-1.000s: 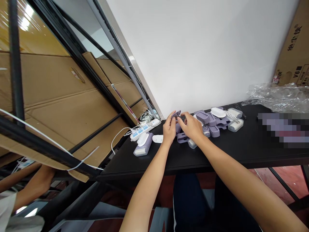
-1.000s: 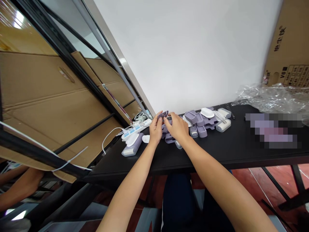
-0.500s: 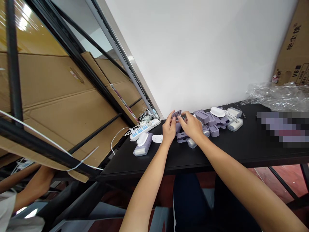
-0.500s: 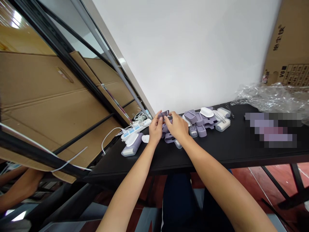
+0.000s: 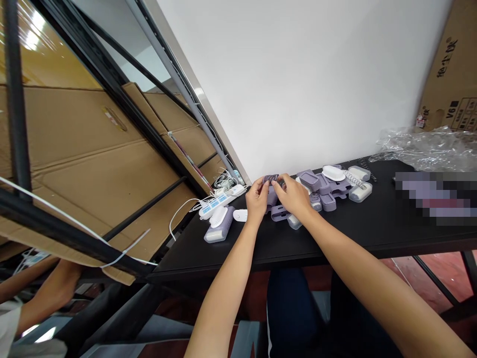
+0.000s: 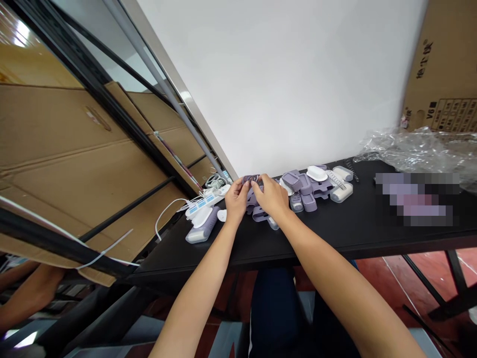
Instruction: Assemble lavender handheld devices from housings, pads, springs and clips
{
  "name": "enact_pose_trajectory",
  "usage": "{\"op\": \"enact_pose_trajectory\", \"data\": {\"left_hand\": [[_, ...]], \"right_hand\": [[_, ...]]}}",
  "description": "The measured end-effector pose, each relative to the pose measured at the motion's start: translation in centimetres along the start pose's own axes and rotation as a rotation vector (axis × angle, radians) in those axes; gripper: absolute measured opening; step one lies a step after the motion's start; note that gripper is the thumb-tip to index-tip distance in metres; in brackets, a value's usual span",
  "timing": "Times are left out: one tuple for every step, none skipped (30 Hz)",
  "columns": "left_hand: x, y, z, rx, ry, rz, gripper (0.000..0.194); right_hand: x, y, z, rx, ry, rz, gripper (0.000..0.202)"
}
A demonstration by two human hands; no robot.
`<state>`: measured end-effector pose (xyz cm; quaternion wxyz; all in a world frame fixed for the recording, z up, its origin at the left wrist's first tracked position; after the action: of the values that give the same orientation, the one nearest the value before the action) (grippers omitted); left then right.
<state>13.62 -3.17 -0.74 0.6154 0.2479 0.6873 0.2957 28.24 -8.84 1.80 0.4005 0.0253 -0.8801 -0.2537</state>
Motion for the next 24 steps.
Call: {"op": "enact_pose_trajectory", "data": {"left_hand": [[0.0,0.0,0.0,-0.003,0.002,0.001,0.035],[-0.1,0.1,-0.1,-0.006,0.001,-0.001,0.034],[-0.1,0.1,-0.1,-0.009,0.0,-0.004,0.034],[-0.1,0.1,-0.1,-0.012,0.001,-0.006,0.033],[-0.1,0.1,-0.1,-0.015,0.007,-0.006,0.033],[-0.1,0.1,-0.2,-0.017,0.017,-0.004,0.032],[-0.1,0.1,-0.2,-0.022,0.033,-0.001,0.031],[0.0,0.0,-0.3,-0.026,0.053,0.004,0.031],[0.0,0.0,-0.3,-0.031,0.076,0.01,0.03],[0.0,0.0,-0.4,-0.037,0.099,0.016,0.029],[0.0,0.0,-0.5,-0.044,0.119,0.022,0.028],[0.0,0.0,-0.6,-0.052,0.136,0.027,0.028],[0.0,0.1,-0.6,-0.059,0.147,0.029,0.028],[0.0,0.1,-0.7,-0.066,0.146,0.026,0.029],[0.0,0.2,-0.7,-0.071,0.133,0.019,0.029],[0.0,0.3,-0.7,-0.074,0.108,0.007,0.03],[0.1,0.4,-0.7,-0.074,0.075,-0.008,0.031],[0.1,0.5,-0.6,-0.077,0.037,-0.027,0.033],[0.1,0.6,-0.6,-0.085,-0.002,-0.047,0.036],[0.2,0.8,-0.6,-0.097,-0.037,-0.069,0.039],[0.2,0.9,-0.6,-0.111,-0.067,-0.09,0.042],[0.2,0.9,-0.7,-0.125,-0.094,-0.112,0.045],[0.3,1.0,-0.7,-0.134,-0.121,-0.134,0.047],[0.3,1.1,-0.7,-0.14,-0.146,-0.152,0.048]], "right_hand": [[0.0,0.0,0.0,0.007,-0.007,-0.004,0.033],[0.0,0.0,0.1,0.014,-0.015,-0.005,0.033],[0.0,0.0,0.1,0.019,-0.024,-0.004,0.034],[0.0,-0.1,0.1,0.025,-0.033,0.0,0.034],[0.0,-0.1,0.1,0.029,-0.044,0.003,0.034],[0.0,-0.1,0.1,0.034,-0.056,0.001,0.034],[0.0,-0.1,0.1,0.037,-0.07,-0.004,0.034],[0.1,-0.1,0.1,0.039,-0.086,-0.013,0.034],[0.1,-0.2,0.1,0.042,-0.101,-0.025,0.034],[0.2,-0.3,0.1,0.046,-0.115,-0.037,0.034],[0.3,-0.3,0.1,0.05,-0.125,-0.045,0.034],[0.3,-0.4,0.0,0.056,-0.131,-0.05,0.034],[0.3,-0.4,0.0,0.063,-0.129,-0.051,0.034],[0.3,-0.4,-0.1,0.072,-0.117,-0.053,0.035],[0.3,-0.3,-0.1,0.078,-0.093,-0.056,0.035],[0.3,-0.2,-0.2,0.083,-0.05,-0.061,0.036],[0.2,0.0,-0.2,0.093,0.023,-0.066,0.037],[0.0,0.2,-0.3,0.112,0.133,-0.06,0.039],[-0.1,0.5,-0.3,0.142,0.273,-0.034,0.042],[-0.3,0.8,-0.2,0.184,0.435,0.006,0.045],[-0.5,1.1,-0.1,0.231,0.601,0.061,0.047],[-0.7,1.4,0.0,0.273,0.743,0.114,0.048],[-0.9,1.6,0.2,0.3,0.845,0.156,0.046],[-1.0,1.8,0.3,0.308,0.902,0.183,0.042]]}}
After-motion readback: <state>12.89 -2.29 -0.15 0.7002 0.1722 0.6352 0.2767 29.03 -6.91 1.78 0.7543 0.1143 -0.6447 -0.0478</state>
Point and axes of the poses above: each hand's wrist, its own y-axis towards the middle knuckle, its own z-axis out of the palm, x = y × z, the point moved 2 cm from there along y, towards the middle knuckle, and after that the axes turned 2 degrees about z, right-handed, at the moved point
